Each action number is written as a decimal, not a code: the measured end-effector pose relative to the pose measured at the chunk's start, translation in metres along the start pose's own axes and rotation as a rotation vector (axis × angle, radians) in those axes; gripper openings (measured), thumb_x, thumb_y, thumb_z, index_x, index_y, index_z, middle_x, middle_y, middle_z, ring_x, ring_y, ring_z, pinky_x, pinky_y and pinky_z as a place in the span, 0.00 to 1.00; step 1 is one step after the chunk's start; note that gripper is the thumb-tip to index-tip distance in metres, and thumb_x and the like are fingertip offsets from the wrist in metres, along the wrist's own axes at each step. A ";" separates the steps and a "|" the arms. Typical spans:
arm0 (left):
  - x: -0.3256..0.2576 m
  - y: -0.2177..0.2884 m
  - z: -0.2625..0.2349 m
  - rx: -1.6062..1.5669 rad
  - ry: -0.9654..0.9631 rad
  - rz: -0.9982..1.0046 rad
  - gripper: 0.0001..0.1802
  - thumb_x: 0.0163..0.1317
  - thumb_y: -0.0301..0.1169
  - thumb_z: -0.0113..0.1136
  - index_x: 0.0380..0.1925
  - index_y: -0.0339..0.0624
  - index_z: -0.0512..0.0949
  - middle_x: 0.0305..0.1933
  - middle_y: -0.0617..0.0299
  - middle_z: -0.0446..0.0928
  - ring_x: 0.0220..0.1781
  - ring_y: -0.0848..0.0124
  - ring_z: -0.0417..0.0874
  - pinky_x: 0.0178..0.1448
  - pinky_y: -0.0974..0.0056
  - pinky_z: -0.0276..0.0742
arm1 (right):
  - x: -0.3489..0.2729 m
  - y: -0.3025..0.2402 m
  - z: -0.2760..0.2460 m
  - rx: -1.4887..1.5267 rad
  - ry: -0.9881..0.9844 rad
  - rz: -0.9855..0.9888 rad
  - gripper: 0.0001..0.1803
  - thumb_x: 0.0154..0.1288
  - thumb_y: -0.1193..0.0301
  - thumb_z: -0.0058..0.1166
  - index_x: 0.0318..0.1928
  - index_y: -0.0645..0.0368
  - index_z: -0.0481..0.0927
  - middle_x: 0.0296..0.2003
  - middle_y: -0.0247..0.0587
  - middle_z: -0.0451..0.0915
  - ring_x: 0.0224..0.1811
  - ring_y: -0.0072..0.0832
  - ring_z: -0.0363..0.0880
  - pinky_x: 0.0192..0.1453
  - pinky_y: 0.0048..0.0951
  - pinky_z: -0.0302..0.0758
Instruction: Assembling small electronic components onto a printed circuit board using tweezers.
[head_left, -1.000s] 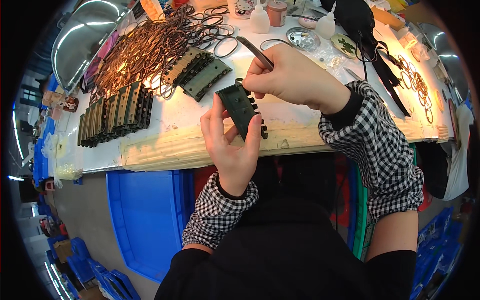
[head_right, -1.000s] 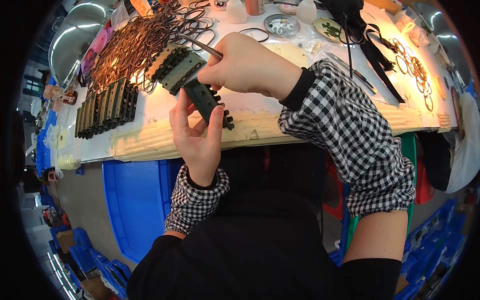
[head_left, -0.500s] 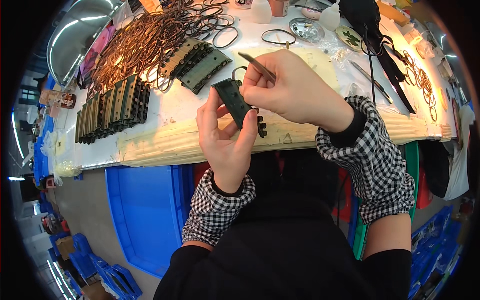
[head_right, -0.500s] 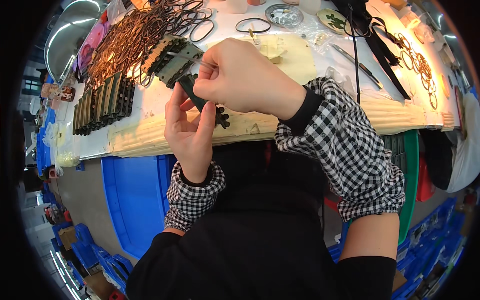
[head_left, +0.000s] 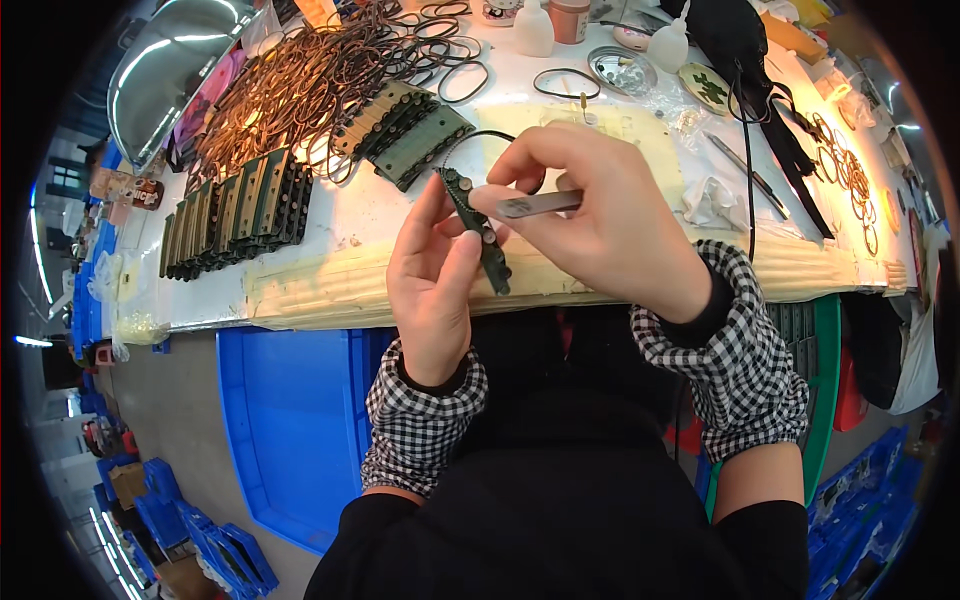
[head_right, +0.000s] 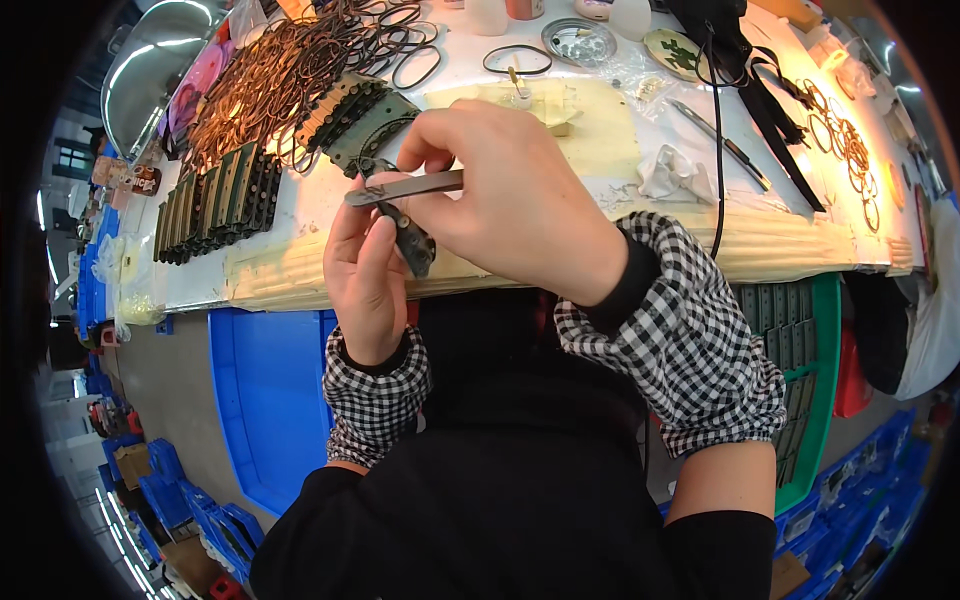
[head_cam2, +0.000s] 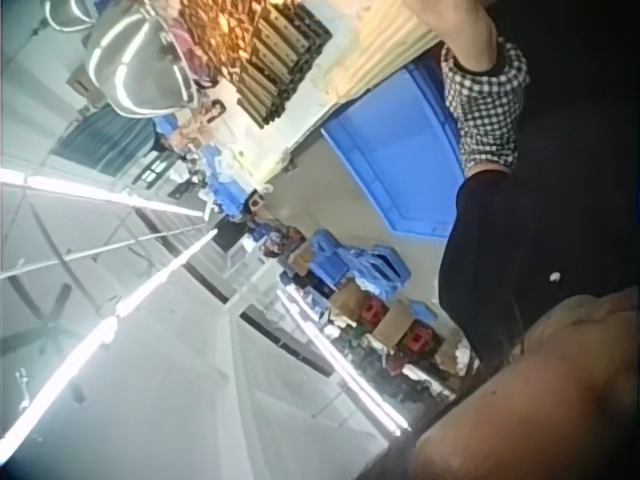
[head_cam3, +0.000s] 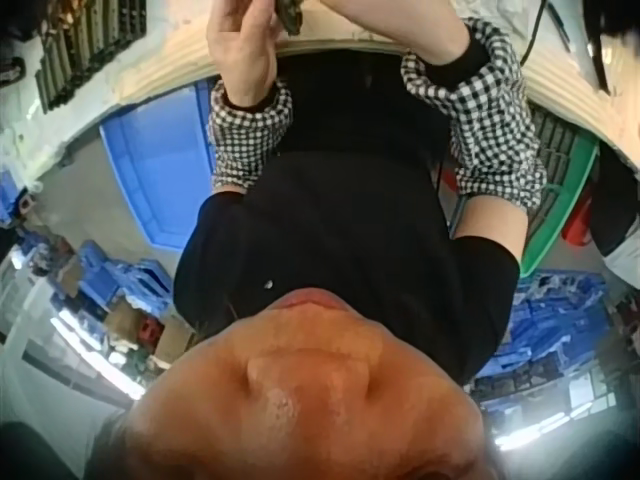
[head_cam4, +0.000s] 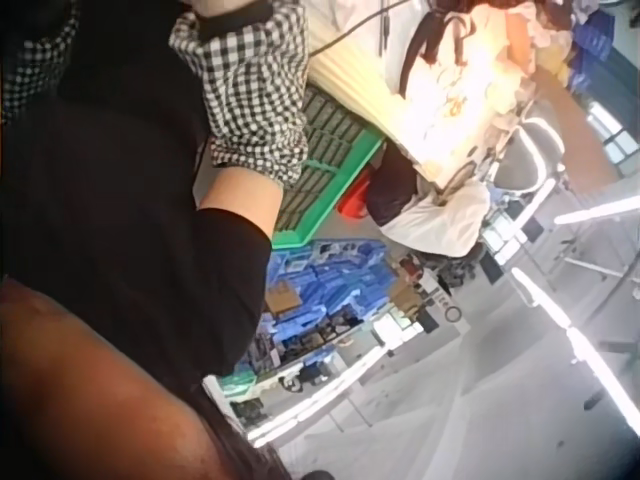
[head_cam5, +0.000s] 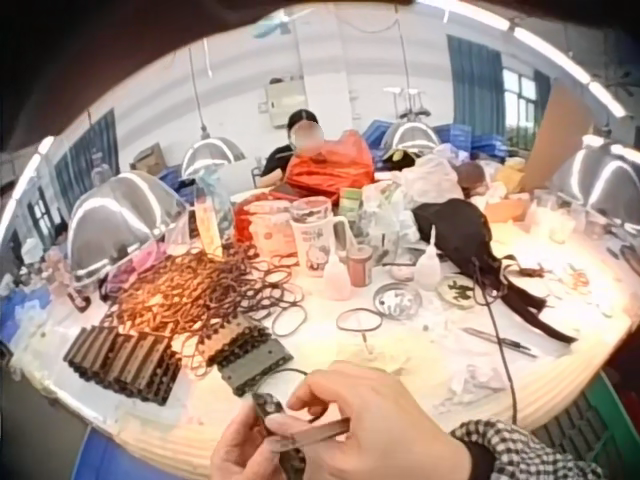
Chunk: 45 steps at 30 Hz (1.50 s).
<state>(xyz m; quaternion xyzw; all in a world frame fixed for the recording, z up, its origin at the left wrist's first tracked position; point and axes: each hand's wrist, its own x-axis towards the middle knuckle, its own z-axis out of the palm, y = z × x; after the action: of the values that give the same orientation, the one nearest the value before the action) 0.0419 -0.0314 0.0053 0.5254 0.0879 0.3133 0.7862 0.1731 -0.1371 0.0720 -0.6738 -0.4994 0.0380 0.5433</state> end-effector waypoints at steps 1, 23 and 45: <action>-0.001 0.005 -0.002 -0.157 -0.042 -0.093 0.29 0.67 0.22 0.52 0.67 0.31 0.59 0.62 0.51 0.70 0.60 0.66 0.75 0.62 0.54 0.79 | 0.000 -0.001 -0.004 -0.008 0.042 -0.048 0.08 0.54 0.73 0.60 0.34 0.65 0.80 0.27 0.43 0.78 0.25 0.31 0.75 0.29 0.28 0.69; -0.006 0.013 -0.007 -0.248 -0.372 -0.369 0.33 0.70 0.43 0.48 0.64 0.25 0.60 0.55 0.45 0.74 0.54 0.63 0.81 0.55 0.56 0.83 | -0.004 -0.022 -0.029 -0.047 -0.159 -0.027 0.05 0.59 0.75 0.62 0.34 0.65 0.80 0.26 0.42 0.80 0.27 0.32 0.82 0.27 0.29 0.76; -0.014 0.019 0.002 -0.142 -0.378 -0.428 0.28 0.72 0.44 0.50 0.51 0.23 0.73 0.43 0.44 0.80 0.41 0.63 0.85 0.46 0.61 0.86 | -0.037 -0.010 -0.017 0.142 0.026 0.218 0.03 0.68 0.78 0.54 0.36 0.65 0.76 0.23 0.32 0.78 0.21 0.09 0.70 0.22 0.15 0.62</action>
<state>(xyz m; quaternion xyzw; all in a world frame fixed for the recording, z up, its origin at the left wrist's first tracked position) 0.0246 -0.0362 0.0203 0.4877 0.0265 0.0421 0.8716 0.1587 -0.1764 0.0684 -0.6843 -0.4123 0.1235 0.5886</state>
